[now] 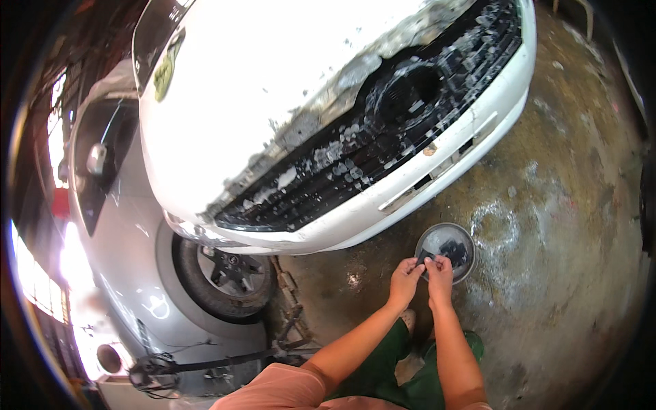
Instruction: The person wet sands the front bumper of a white car by hand using a piece of sandpaper, dipping the paper into a bucket of water and rubbing it across the surface.
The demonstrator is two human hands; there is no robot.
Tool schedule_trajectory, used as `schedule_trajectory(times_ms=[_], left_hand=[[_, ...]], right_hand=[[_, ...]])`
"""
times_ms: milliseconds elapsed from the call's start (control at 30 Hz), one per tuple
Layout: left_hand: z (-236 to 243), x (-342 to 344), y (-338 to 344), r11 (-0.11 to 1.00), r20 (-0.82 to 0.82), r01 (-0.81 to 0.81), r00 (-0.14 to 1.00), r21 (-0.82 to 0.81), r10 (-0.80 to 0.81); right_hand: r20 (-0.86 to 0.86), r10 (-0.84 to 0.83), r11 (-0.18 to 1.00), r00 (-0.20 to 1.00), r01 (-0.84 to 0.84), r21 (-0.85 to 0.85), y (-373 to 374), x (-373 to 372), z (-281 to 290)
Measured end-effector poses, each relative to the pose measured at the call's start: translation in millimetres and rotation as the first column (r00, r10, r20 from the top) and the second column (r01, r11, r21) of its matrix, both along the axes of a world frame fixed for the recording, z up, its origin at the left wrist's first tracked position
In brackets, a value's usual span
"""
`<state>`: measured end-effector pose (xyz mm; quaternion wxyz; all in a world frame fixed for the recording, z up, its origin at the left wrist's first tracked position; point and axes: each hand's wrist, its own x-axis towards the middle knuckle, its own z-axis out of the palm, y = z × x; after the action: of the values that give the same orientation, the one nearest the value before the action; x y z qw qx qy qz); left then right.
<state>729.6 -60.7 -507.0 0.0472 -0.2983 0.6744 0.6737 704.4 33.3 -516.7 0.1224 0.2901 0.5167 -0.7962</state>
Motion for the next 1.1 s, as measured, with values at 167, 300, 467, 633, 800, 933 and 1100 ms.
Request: schedule_trajectory(times_ms=[167,300,467,633,800,933,1100], left_hand=[[123,37,20,0.899,0.294,0.083,0.929,0.430,-0.226],[228,50,35,0.863,0.316,0.186,0.877,0.469,-0.361],[316,46,9,0.814,0.174,0.527,0.802,0.244,-0.571],[346,5,-39,0.733,0.128,0.653,0.723,0.193,-0.678],[378,-37,-106,0.666,0.085,0.739,0.661,0.099,-0.746],[411,-75,-156,0.539,0.086,0.842,0.537,-0.005,-0.839],[437,-137,-205,0.209,0.068,0.776,0.308,-0.596,-0.949]], right_hand=[[0.153,0.164,0.973,0.974,-0.135,-0.187,67,47,126],[0.109,0.209,0.974,0.972,-0.198,-0.108,96,68,219],[0.047,0.367,0.924,0.929,-0.370,0.095,100,77,295],[-0.148,0.457,0.848,0.877,-0.380,0.370,62,63,342],[-0.098,0.252,0.963,0.963,-0.239,0.127,-15,43,386],[-0.073,0.081,0.995,0.994,-0.077,0.058,-79,27,411],[-0.022,0.100,0.932,0.995,-0.086,0.352,-101,20,366]])
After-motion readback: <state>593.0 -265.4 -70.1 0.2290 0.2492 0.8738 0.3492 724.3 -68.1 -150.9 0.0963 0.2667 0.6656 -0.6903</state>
